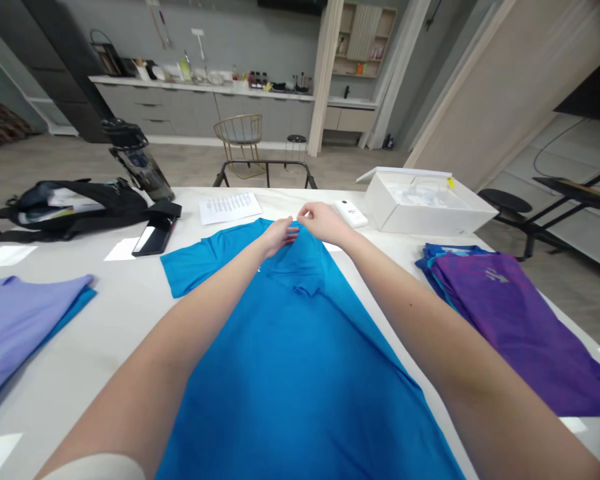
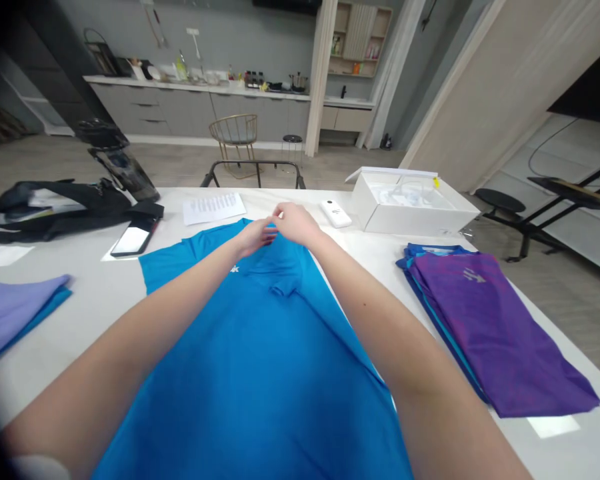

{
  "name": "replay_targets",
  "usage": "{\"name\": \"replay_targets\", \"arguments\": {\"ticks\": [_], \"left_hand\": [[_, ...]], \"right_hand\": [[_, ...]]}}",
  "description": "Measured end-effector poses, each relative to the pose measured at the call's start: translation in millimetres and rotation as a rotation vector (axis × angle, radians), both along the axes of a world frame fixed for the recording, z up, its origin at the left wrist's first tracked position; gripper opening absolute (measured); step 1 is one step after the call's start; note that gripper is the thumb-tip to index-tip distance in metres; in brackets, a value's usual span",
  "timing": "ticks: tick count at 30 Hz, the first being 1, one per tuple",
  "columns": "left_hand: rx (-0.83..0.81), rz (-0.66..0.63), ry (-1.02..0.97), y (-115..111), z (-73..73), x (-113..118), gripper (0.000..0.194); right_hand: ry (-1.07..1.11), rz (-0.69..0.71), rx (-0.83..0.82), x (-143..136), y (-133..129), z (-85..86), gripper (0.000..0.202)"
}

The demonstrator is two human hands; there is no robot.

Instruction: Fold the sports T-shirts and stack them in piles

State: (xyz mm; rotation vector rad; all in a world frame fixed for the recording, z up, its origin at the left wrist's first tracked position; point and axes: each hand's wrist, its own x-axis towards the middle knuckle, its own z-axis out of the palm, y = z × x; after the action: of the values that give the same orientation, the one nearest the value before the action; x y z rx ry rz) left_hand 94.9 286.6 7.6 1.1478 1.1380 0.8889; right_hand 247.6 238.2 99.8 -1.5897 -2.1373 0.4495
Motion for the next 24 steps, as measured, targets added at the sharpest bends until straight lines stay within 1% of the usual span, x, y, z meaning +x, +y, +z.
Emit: {"name": "replay_targets", "arguments": {"ticks": [1, 2, 3, 5, 7, 9, 10, 13, 15, 17, 20, 22, 24], "left_hand": [[-0.026, 0.004, 0.090, -9, -4.2, -11, 0.037], [-0.017, 0.004, 0.227, -18, -8.2, -20, 0.042], [0.032, -0.001, 0.394, -27, -11.7, -27, 0.045], [0.170, -0.034, 0.746, -45, -16.5, -36, 0.049], [0.256, -0.085, 0.995, -60, -18.1, -38, 0.055], [0.287, -0.119, 1.133, -72, -18.4, -35, 0.058], [0.305, -0.133, 1.168, -77, -18.8, -34, 0.055], [0.382, -0.189, 1.177, -85, -21.4, -32, 0.034], [0.404, -0.194, 1.120, -87, -23.3, -33, 0.026], [0.400, -0.138, 1.009, -87, -23.3, -36, 0.024], [0.405, 0.000, 0.754, -82, -18.6, -40, 0.019], [0.411, 0.067, 0.603, -72, -13.3, -43, 0.015], [0.393, 0.134, 0.512, -55, -8.4, -47, 0.014]], "right_hand": [[-0.065, -0.049, 0.008, 3, 11, -15.7, 0.026], [-0.128, -0.080, -0.010, 7, 21, -31.0, 0.034], [-0.195, -0.087, -0.034, 12, 29, -45.4, 0.043], [-0.316, -0.090, -0.067, 19, 43, -69.4, 0.051], [-0.406, -0.063, -0.095, 23, 52, -85.9, 0.053], [-0.460, -0.058, -0.105, 24, 59, -96.1, 0.052], [-0.475, -0.069, -0.105, 24, 63, -99.5, 0.050], [-0.469, -0.121, -0.093, 26, 71, -105.6, 0.042], [-0.455, -0.139, -0.086, 29, 76, -107.4, 0.037], [-0.446, -0.151, -0.077, 35, 79, -107.1, 0.034], [-0.409, -0.191, -0.058, 44, 85, -102.4, 0.035], [-0.379, -0.227, -0.051, 49, 90, -97.1, 0.037], [-0.366, -0.252, -0.055, 51, 96, -91.8, 0.037]]}}
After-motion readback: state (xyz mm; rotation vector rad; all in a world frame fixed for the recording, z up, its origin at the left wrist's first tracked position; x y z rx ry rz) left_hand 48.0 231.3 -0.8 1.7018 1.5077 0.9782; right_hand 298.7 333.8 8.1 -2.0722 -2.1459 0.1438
